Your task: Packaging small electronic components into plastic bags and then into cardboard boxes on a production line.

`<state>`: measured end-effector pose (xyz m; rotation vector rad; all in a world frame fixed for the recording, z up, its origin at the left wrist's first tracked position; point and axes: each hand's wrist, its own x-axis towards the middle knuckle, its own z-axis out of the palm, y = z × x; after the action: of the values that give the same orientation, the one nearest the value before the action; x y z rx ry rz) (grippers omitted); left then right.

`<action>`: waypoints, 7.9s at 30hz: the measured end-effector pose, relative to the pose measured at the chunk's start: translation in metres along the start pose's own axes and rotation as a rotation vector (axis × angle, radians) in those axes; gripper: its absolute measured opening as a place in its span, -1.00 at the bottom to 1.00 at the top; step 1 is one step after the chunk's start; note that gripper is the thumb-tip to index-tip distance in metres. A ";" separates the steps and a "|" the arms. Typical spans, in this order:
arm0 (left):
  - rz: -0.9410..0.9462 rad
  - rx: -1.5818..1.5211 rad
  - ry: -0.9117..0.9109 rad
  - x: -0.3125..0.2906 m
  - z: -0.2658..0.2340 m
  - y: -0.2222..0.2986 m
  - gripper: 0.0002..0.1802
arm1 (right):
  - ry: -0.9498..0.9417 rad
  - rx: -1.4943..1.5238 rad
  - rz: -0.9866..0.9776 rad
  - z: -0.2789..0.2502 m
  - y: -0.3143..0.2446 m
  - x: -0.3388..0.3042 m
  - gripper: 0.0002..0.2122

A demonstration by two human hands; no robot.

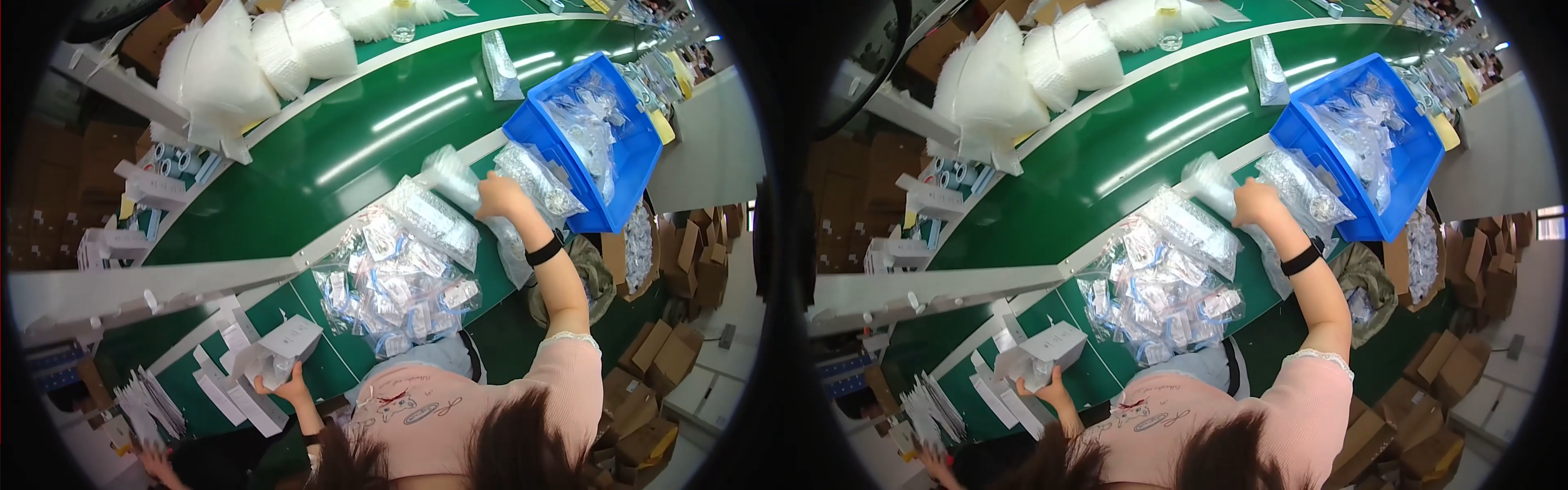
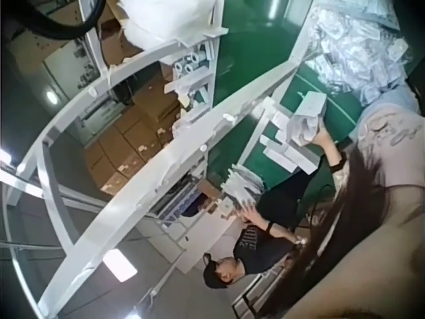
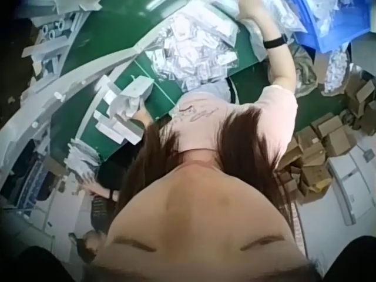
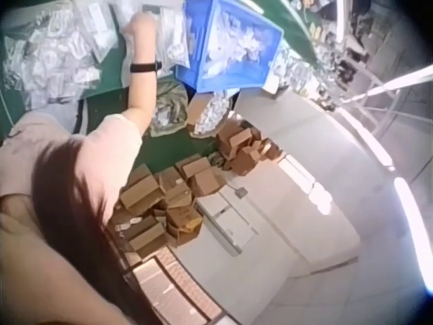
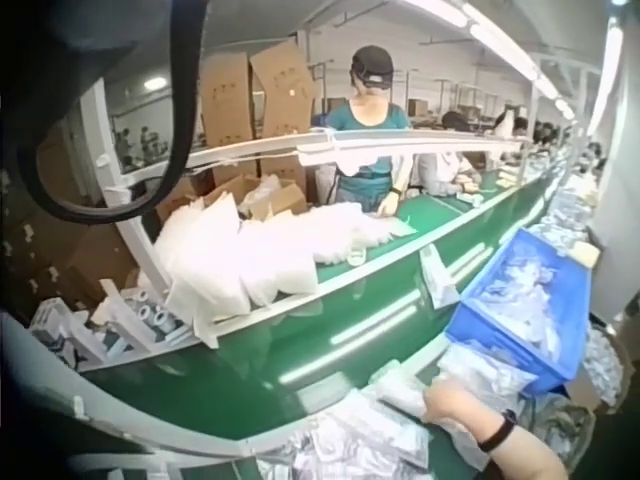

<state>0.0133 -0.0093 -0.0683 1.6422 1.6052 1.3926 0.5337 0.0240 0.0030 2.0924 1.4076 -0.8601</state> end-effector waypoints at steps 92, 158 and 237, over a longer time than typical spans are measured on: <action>0.241 0.077 -0.222 0.024 -0.025 0.062 0.02 | 0.205 -0.124 -0.685 -0.029 -0.224 -0.030 -0.77; -0.197 0.072 -0.173 0.066 0.014 0.093 -0.85 | 0.726 1.192 -1.128 0.007 -0.240 -0.107 -0.89; -0.002 0.241 -0.395 0.018 0.032 0.099 -0.22 | 0.564 0.369 -0.081 0.050 -0.007 0.116 -0.32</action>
<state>0.0838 -0.0045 0.0107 1.9067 1.5774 0.8259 0.5477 0.0660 -0.1152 2.7255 1.7195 -0.6149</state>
